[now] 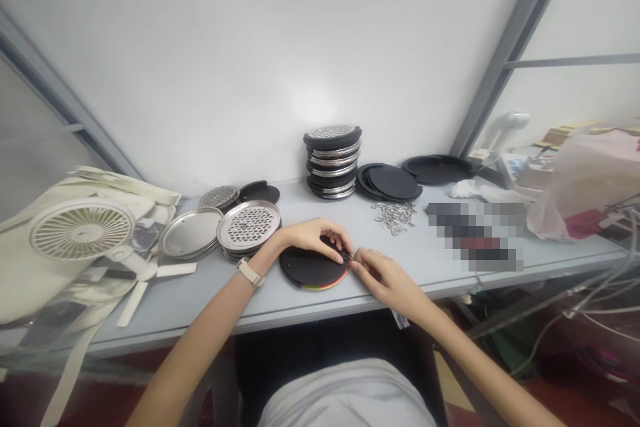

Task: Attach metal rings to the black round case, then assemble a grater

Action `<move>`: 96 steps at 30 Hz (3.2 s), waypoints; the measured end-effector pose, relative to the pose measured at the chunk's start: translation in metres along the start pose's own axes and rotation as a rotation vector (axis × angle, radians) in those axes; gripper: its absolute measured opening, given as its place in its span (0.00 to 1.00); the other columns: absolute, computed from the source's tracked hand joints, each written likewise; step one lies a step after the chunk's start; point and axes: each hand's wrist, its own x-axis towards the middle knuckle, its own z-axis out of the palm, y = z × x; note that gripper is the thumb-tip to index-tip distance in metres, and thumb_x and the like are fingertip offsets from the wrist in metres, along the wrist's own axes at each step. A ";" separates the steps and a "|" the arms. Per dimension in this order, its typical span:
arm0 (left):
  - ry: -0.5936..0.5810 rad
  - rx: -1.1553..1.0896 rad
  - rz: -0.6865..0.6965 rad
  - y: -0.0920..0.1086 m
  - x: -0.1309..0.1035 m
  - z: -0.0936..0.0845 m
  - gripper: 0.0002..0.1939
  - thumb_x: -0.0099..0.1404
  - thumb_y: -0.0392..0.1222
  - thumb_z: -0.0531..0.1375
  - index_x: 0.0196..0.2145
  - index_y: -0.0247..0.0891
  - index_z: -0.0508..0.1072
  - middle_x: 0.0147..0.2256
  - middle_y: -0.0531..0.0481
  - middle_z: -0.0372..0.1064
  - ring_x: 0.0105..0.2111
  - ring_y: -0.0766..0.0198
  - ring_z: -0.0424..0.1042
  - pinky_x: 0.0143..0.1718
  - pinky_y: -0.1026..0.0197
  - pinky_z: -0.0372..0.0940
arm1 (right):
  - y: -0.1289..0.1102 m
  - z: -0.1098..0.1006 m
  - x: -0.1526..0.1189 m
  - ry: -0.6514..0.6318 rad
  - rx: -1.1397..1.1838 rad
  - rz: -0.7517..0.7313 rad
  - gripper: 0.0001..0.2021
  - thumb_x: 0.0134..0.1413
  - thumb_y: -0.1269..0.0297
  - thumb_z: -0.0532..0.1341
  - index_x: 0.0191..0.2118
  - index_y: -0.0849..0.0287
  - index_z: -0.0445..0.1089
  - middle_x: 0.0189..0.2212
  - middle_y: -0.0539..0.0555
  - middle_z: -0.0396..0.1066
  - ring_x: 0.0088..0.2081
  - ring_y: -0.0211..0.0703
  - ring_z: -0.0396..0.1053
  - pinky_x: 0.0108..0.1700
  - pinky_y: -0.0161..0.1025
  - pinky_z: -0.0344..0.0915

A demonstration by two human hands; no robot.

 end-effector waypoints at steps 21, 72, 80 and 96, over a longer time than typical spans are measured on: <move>0.035 0.075 0.028 -0.007 0.002 0.000 0.18 0.51 0.44 0.67 0.40 0.35 0.76 0.38 0.46 0.71 0.36 0.65 0.66 0.40 0.62 0.60 | 0.000 0.000 0.000 0.007 0.013 0.001 0.15 0.63 0.56 0.48 0.27 0.56 0.58 0.21 0.47 0.58 0.26 0.38 0.58 0.30 0.35 0.58; 0.006 0.058 0.047 -0.008 0.004 -0.002 0.19 0.51 0.47 0.67 0.40 0.37 0.77 0.32 0.51 0.67 0.31 0.70 0.61 0.35 0.65 0.58 | 0.004 0.003 -0.001 0.006 -0.040 -0.012 0.14 0.64 0.58 0.47 0.28 0.56 0.57 0.23 0.47 0.59 0.27 0.39 0.59 0.31 0.36 0.56; 0.017 0.033 0.017 -0.007 0.004 0.000 0.19 0.51 0.46 0.67 0.39 0.34 0.75 0.28 0.52 0.66 0.29 0.70 0.63 0.33 0.65 0.58 | 0.002 0.002 -0.001 0.015 -0.030 -0.009 0.14 0.64 0.58 0.47 0.28 0.56 0.57 0.23 0.47 0.59 0.27 0.38 0.59 0.31 0.35 0.57; 0.045 0.042 -0.001 -0.007 0.003 0.000 0.19 0.50 0.46 0.67 0.38 0.33 0.75 0.28 0.52 0.66 0.29 0.70 0.63 0.30 0.66 0.58 | -0.001 0.001 0.000 0.010 -0.043 -0.018 0.14 0.64 0.58 0.46 0.29 0.56 0.58 0.24 0.48 0.60 0.28 0.40 0.61 0.33 0.36 0.58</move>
